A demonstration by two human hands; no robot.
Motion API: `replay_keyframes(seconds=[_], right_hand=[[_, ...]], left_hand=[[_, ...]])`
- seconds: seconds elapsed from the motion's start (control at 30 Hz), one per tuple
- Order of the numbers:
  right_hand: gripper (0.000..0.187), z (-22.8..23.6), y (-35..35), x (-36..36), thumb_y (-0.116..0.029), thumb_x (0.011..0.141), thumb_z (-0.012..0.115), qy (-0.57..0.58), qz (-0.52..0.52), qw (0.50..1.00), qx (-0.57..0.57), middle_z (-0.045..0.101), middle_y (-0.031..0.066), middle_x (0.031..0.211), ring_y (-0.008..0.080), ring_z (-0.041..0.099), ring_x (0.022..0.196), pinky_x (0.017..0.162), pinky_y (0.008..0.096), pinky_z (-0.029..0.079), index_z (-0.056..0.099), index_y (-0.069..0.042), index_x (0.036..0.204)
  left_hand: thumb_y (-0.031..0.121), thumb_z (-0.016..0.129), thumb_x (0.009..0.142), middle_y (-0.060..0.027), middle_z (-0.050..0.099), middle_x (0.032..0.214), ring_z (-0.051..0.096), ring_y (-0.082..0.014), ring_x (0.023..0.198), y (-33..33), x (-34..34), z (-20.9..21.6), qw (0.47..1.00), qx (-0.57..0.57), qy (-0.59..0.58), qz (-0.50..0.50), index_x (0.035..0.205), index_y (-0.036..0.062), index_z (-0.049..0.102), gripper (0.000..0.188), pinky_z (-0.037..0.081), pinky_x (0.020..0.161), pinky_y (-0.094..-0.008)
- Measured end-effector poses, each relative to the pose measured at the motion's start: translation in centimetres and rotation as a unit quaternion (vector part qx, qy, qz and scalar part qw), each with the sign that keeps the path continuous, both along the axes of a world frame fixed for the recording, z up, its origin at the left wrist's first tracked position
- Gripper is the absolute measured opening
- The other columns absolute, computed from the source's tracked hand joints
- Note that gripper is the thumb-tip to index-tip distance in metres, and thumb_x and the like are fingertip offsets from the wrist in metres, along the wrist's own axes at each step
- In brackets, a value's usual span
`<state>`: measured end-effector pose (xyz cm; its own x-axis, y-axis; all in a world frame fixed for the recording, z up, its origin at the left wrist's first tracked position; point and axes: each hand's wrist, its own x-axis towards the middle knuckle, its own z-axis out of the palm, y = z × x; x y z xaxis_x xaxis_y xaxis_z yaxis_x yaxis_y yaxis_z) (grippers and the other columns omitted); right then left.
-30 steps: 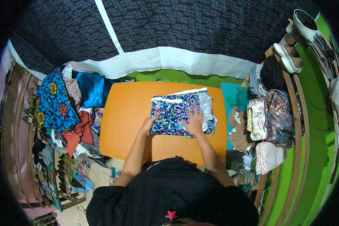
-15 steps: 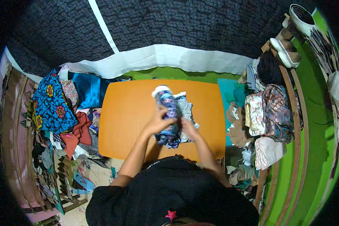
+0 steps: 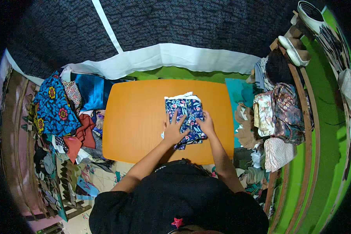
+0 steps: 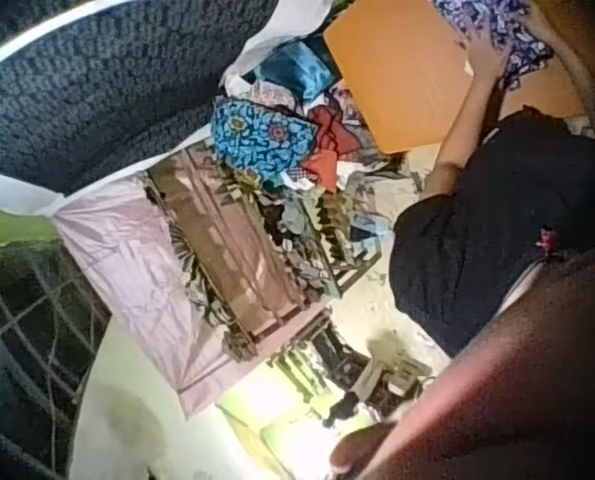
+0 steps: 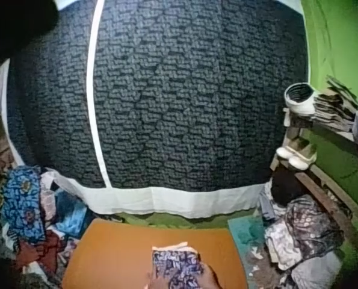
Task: Fold two pieces of patterned fabric on a table and place them on a shelf.
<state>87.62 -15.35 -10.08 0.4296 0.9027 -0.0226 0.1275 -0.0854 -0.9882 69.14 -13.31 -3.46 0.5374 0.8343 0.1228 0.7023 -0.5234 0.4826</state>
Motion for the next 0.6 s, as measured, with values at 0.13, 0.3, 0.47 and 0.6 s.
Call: replay_keyframes(seconds=[0.13,0.3,0.47,0.6], right_hand=[[0.055,-1.8,-0.5,-1.0,-0.033,0.067,0.063,-0.224,-0.061,0.949,-0.215,0.048,0.0222,0.104,0.0341,0.046,0.096,0.084,0.0385,0.036,0.047,0.002,0.106],[0.046,-1.4,-0.7,-2.2,-0.034,0.071,0.059,-0.174,-0.095,0.963,-0.182,0.055,0.0205,0.095,0.0306,0.054,0.086,0.078,0.0338,0.04,0.053,0.003,0.099],[0.047,0.5,-0.9,-2.7,-0.034,0.073,0.059,0.043,-0.034,0.958,-0.281,0.057,0.0138,0.098,0.0236,0.055,0.09,0.077,0.0349,0.043,0.05,0.001,0.104],[0.044,0.4,-4.1,-4.0,-0.029,0.075,0.06,0.368,0.053,0.871,-0.319,0.056,0.0122,0.099,0.0214,0.057,0.087,0.075,0.0361,0.048,0.047,-0.002,0.107]], left_hand=[[0.046,0.061,0.063,-0.0148,0.012,0.136,0.012,-0.0452,0.119,-0.2,-0.4,-3.4,1.0,0.014,-0.019,-0.008,0.121,0.0217,0.041,0.066,0.017,0.09,-0.0597],[0.03,0.07,0.06,-0.0275,0.032,0.12,0.032,-0.034,0.113,0.7,-1.9,-6.9,0.934,-0.094,-0.32,0.129,0.113,-0.0015,0.041,0.068,0.032,0.09,-0.0398],[0.034,0.072,0.061,-0.0171,0.056,0.093,0.056,-0.0198,0.08,2.2,-4.9,-5.9,0.782,-0.516,-0.326,0.126,0.106,-0.0099,0.042,0.07,0.046,0.07,-0.03],[0.031,0.064,0.069,-0.0147,0.055,0.097,0.056,-0.0198,0.085,2.7,-6.7,-2.3,0.707,-0.625,-0.328,0.036,0.111,-0.0056,0.041,0.06,0.046,0.075,-0.0314]])
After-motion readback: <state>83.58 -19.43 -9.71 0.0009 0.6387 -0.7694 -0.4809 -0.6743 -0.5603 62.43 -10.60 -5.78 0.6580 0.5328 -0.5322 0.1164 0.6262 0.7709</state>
